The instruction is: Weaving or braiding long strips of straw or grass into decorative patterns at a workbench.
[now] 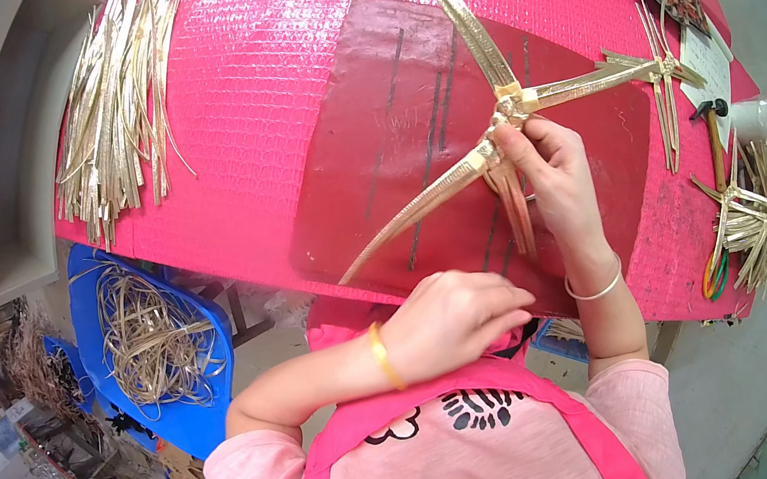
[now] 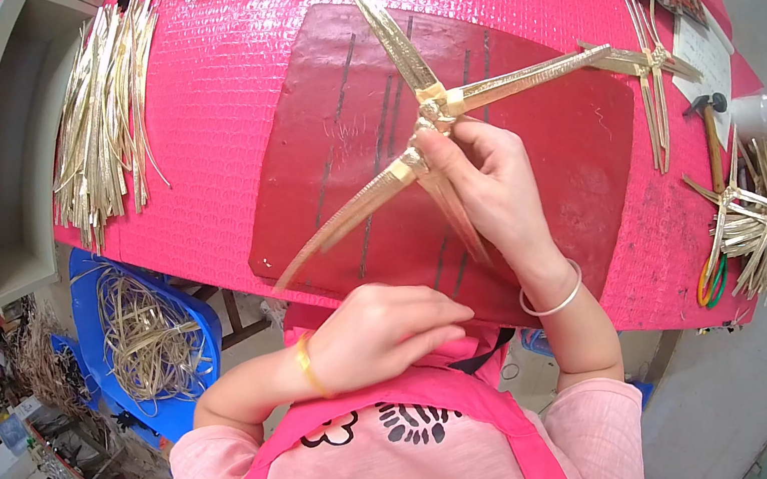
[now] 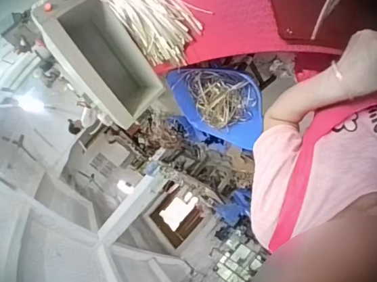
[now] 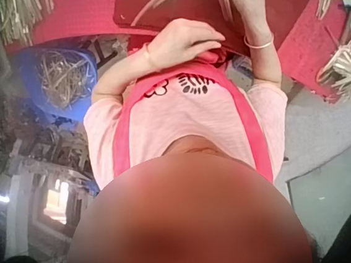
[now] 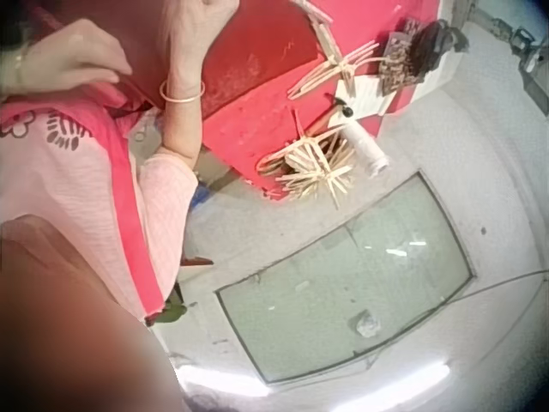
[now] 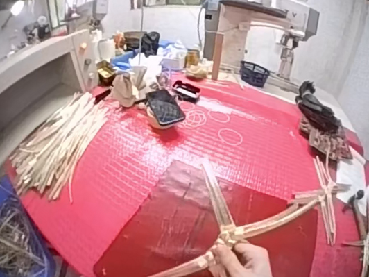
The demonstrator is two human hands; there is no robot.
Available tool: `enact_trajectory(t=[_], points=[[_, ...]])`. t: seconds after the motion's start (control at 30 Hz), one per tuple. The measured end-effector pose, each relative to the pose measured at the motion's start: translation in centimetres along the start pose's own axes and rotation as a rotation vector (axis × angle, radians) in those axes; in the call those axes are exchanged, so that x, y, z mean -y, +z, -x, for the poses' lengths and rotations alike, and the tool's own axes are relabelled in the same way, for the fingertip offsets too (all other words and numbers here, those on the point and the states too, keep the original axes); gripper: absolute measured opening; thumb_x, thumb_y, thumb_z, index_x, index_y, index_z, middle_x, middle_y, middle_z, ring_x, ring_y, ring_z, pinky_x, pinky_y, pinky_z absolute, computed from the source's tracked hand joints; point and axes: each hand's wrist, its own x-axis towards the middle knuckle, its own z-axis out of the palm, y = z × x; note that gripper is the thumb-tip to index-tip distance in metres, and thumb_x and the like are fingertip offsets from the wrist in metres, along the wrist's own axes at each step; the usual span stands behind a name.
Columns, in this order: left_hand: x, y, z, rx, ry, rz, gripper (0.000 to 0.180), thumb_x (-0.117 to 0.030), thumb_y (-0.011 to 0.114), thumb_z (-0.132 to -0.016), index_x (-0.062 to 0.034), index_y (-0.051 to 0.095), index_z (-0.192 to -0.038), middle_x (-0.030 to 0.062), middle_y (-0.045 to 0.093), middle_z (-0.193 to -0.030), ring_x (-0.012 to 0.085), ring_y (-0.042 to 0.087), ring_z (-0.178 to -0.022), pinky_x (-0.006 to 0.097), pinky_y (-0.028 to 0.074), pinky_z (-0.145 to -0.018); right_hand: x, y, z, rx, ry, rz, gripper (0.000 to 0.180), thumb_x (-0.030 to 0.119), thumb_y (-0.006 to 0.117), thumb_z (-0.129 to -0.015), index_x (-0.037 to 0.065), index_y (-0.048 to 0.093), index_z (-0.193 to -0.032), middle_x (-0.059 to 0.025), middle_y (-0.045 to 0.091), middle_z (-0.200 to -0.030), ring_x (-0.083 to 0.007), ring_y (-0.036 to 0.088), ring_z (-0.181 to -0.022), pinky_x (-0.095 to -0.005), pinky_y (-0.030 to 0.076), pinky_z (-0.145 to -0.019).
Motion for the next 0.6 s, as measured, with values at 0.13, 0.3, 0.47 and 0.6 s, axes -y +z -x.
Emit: enact_trajectory(t=[0.13, 0.3, 0.47, 0.6], points=[[-0.6, -3.9, -2.7, -0.545, 0.032, -0.507, 0.020, -0.011, 0.064, -0.067, -0.0022, 0.060, -0.085, 0.0105, 0.058, -0.076, 0.0214, 0.057, -0.066, 0.030, 0.046, -0.057, 0.9, -0.2, 1.3, 0.034, 0.033, 0.094, 0.020, 0.015, 0.053, -0.081, -0.004, 0.056, -0.076, 0.0015, 0.052, -0.064, -0.0026, 0.043, -0.058, -0.0189, 0.034, -0.048], [1.8, -6.1, -3.7, -0.003, -0.454, 0.749, 0.020, -0.014, 0.058, -0.076, 0.0038, 0.056, -0.084, 0.0092, 0.059, -0.070, 0.0148, 0.058, -0.061, 0.024, 0.046, -0.055, 1.3, -0.2, 2.2, 0.049, 0.026, 0.109, 0.019, 0.015, 0.051, -0.082, -0.003, 0.055, -0.079, 0.0010, 0.052, -0.065, -0.0022, 0.043, -0.060, -0.0182, 0.035, -0.050], [2.2, -4.9, -4.2, 0.022, -0.460, 0.830, 0.017, -0.014, 0.056, -0.078, 0.0028, 0.056, -0.076, 0.0067, 0.058, -0.065, 0.0107, 0.056, -0.058, 0.020, 0.045, -0.053, 1.2, 0.0, 2.0, 0.086, 0.008, 0.092, 0.016, 0.013, 0.050, -0.083, -0.002, 0.052, -0.087, -0.0002, 0.052, -0.071, -0.0033, 0.045, -0.066, -0.0186, 0.038, -0.055], [2.1, -1.3, -5.4, -0.399, -0.269, 0.536, 0.011, -0.009, 0.054, -0.076, 0.0009, 0.058, -0.071, 0.0069, 0.056, -0.057, 0.0102, 0.054, -0.050, 0.023, 0.041, -0.044, 1.3, -0.1, 1.3, -0.083, -0.103, 0.136, 0.014, 0.005, 0.050, -0.080, -0.002, 0.051, -0.092, -0.0040, 0.055, -0.078, -0.0071, 0.051, -0.073, -0.0204, 0.042, -0.062]])
